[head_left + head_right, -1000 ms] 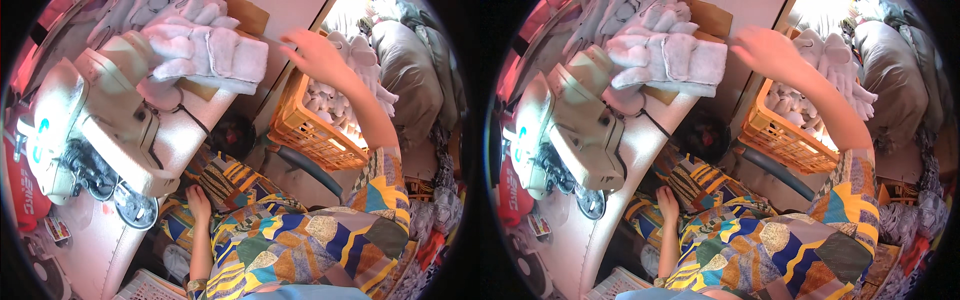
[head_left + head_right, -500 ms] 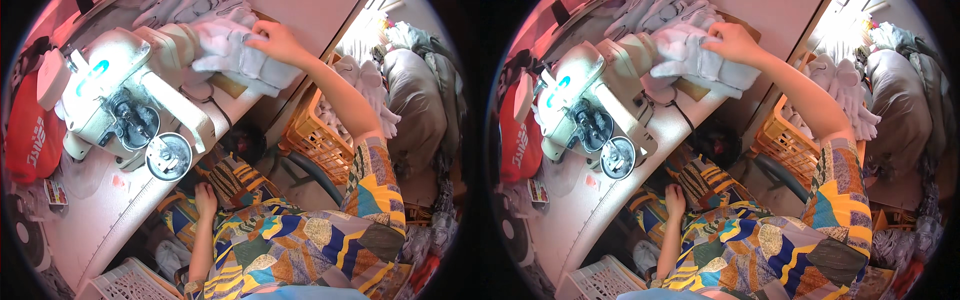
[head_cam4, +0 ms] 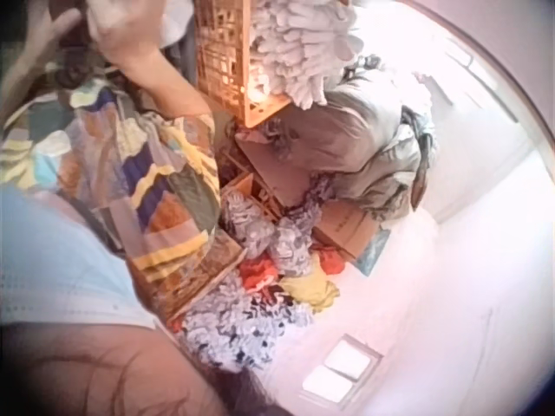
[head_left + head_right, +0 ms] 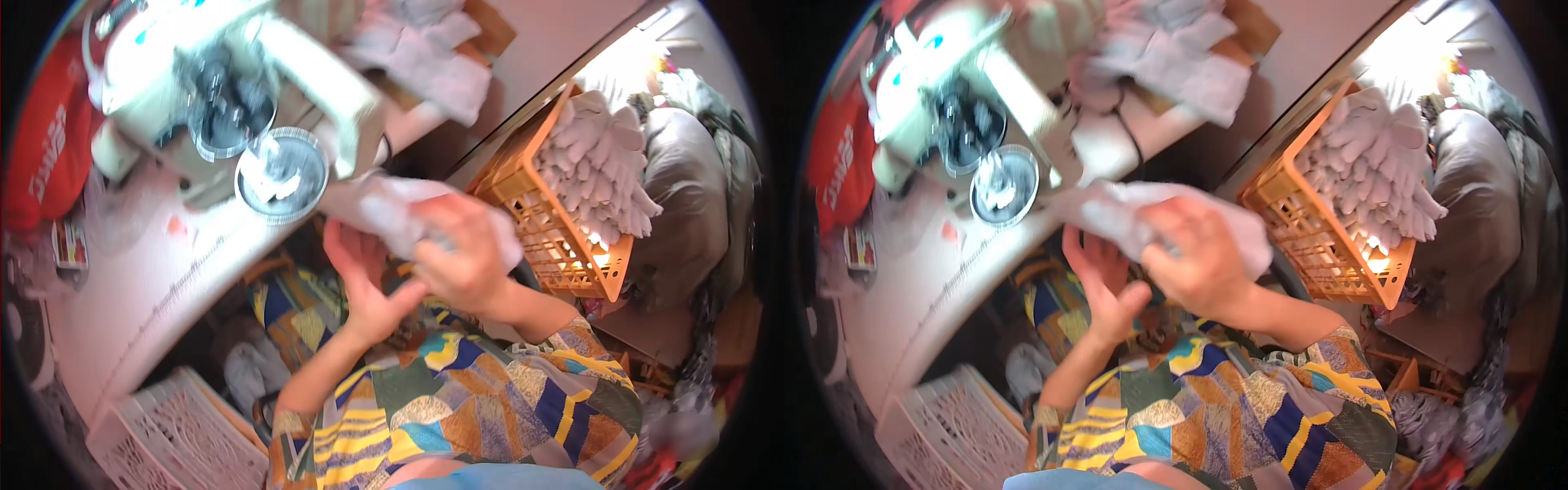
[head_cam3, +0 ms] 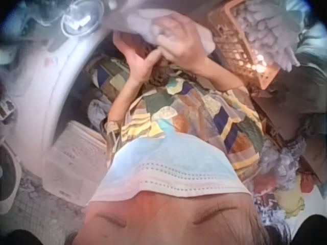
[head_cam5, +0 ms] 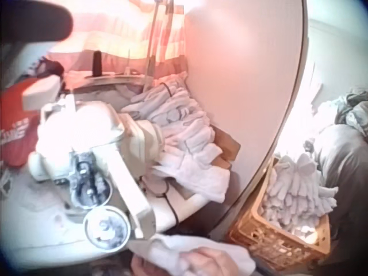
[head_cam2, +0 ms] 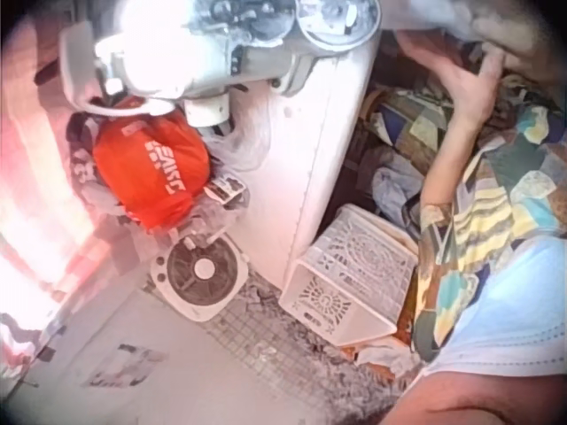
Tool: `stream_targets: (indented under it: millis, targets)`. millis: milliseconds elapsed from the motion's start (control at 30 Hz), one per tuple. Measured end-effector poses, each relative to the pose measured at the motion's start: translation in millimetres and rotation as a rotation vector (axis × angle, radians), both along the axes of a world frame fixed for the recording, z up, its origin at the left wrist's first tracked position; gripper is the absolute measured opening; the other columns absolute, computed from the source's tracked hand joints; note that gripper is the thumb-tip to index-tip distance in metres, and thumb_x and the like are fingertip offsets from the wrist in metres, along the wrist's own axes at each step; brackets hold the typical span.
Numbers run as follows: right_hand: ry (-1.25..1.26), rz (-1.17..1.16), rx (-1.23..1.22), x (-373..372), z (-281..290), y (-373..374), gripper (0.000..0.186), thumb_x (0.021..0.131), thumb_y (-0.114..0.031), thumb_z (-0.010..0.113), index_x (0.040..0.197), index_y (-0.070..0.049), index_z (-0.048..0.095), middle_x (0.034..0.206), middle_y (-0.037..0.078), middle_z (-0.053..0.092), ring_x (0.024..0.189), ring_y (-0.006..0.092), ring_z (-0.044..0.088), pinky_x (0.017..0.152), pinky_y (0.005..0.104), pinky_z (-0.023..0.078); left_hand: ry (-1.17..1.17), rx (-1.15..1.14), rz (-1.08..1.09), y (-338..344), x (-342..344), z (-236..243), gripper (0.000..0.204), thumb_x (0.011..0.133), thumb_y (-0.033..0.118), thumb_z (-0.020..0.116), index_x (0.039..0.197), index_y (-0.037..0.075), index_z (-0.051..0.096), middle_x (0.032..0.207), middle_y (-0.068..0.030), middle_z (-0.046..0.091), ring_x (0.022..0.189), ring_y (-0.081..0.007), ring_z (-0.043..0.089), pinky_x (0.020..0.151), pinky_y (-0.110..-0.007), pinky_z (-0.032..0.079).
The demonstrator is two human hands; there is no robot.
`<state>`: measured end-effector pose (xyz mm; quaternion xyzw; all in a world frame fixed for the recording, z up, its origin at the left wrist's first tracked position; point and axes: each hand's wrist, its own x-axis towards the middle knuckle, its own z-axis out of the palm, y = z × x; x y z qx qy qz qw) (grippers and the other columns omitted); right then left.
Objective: Sew and turn fabric gloves using a circular overlock machine.
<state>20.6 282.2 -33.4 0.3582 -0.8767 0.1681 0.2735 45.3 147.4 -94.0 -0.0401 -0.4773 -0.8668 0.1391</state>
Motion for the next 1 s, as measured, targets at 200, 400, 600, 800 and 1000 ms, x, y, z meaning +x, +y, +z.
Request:
stream_targets:
  millis: [200,400,600,800,1000]
  targets:
    - [-0.242,0.086,-0.302,1.1,-16.6,-10.9,0.029,0.067,-0.013,0.075,0.093,-0.005,0.064,0.113,0.015,0.055,0.104,0.0304,0.054,0.085,0.0389,0.046,-0.346,0.195,0.082,-34.3,0.4,-12.0,0.041,0.094,0.010,0.055,0.133,0.004,0.044,0.126,-0.0079,0.055,0.115,-0.0187,0.054,0.098,-0.035,0.043]
    - [-0.907,0.133,-0.780,-10.5,-32.9,-39.4,0.066,0.071,-0.020,0.082,0.125,-0.001,0.048,0.113,0.012,0.055,0.105,0.0150,0.054,0.089,0.0319,0.046,-0.315,0.262,-0.054,-56.3,25.2,-8.9,0.053,0.088,0.016,0.059,0.136,0.004,0.042,0.129,-0.0100,0.054,0.119,-0.0225,0.053,0.104,-0.038,0.039]
    - [-1.292,0.111,-1.034,-3.5,-30.1,-47.6,0.043,0.074,-0.013,0.081,0.107,-0.002,0.056,0.095,0.004,0.062,0.087,0.0075,0.058,0.078,0.0252,0.049,-0.126,-0.204,0.309,-62.7,30.1,-11.8,0.040,0.084,0.015,0.067,0.117,0.002,0.048,0.103,-0.0033,0.055,0.087,-0.0096,0.051,0.081,-0.025,0.042]
    - [-1.389,0.196,-1.072,-8.1,-37.8,-47.2,0.042,0.075,-0.012,0.080,0.109,-0.002,0.057,0.094,0.002,0.062,0.086,0.0078,0.057,0.078,0.0256,0.049,-0.223,-0.205,0.327,-67.0,30.4,4.6,0.020,0.087,0.012,0.064,0.102,0.002,0.057,0.085,0.0030,0.055,0.075,-0.0037,0.047,0.067,-0.019,0.038]
    - [-1.352,0.264,-1.095,-16.3,-37.9,-49.7,0.048,0.077,-0.011,0.078,0.117,-0.003,0.055,0.103,0.004,0.061,0.093,0.0098,0.057,0.082,0.0258,0.048,-0.291,-0.092,0.206,-68.4,22.7,-1.2,0.018,0.089,0.015,0.064,0.102,0.004,0.058,0.081,0.0048,0.054,0.070,-0.0020,0.044,0.062,-0.017,0.034]
